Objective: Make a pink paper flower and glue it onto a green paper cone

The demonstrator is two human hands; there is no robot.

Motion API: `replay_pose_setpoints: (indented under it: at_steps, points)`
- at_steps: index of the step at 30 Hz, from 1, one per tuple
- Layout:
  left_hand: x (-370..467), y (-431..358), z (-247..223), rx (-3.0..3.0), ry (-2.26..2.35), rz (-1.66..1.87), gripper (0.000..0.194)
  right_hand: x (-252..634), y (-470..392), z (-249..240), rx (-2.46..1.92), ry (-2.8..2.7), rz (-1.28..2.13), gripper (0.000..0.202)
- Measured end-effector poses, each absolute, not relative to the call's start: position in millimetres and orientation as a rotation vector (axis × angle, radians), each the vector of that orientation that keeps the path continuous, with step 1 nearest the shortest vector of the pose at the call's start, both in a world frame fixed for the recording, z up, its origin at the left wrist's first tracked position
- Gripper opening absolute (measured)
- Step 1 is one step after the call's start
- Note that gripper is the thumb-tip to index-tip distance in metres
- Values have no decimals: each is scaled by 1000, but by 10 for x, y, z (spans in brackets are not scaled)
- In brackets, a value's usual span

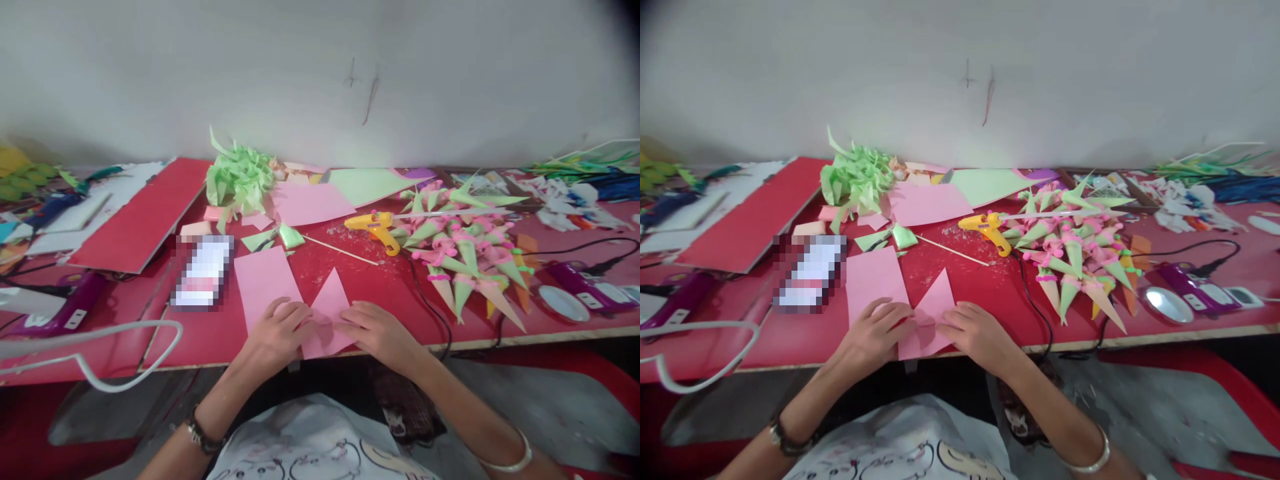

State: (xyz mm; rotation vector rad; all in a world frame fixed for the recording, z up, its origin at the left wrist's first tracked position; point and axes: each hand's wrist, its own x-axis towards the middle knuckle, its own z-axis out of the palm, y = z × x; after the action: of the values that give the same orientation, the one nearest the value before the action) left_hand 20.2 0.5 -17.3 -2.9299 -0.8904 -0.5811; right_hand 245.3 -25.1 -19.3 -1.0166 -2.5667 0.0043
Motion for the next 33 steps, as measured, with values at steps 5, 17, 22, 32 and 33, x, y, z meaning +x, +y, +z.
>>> replay_pose_setpoints:
  at_steps: [5, 17, 22, 32, 33]
  points:
    - [224, -54, -193, -2994, -993, -443, 26, 2458, -199, -196, -1143, -2516, 394, 32]
    - [275, 25, -255, -2829, -1481, -599, 20, 2366, 48, -250, -1227, -2232, 676, 15]
    - [288, -20, -270, -2764, -1600, -587, 16, 2321, 22, -261, -1370, -2206, 572, 13]
    - [333, -73, -207, -2584, -1577, -561, 26, 2297, 0, -360, -1424, -2257, 290, 25]
    - [323, -65, -201, -2598, -1533, -551, 33, 2296, -4, -362, -1427, -2257, 291, 23]
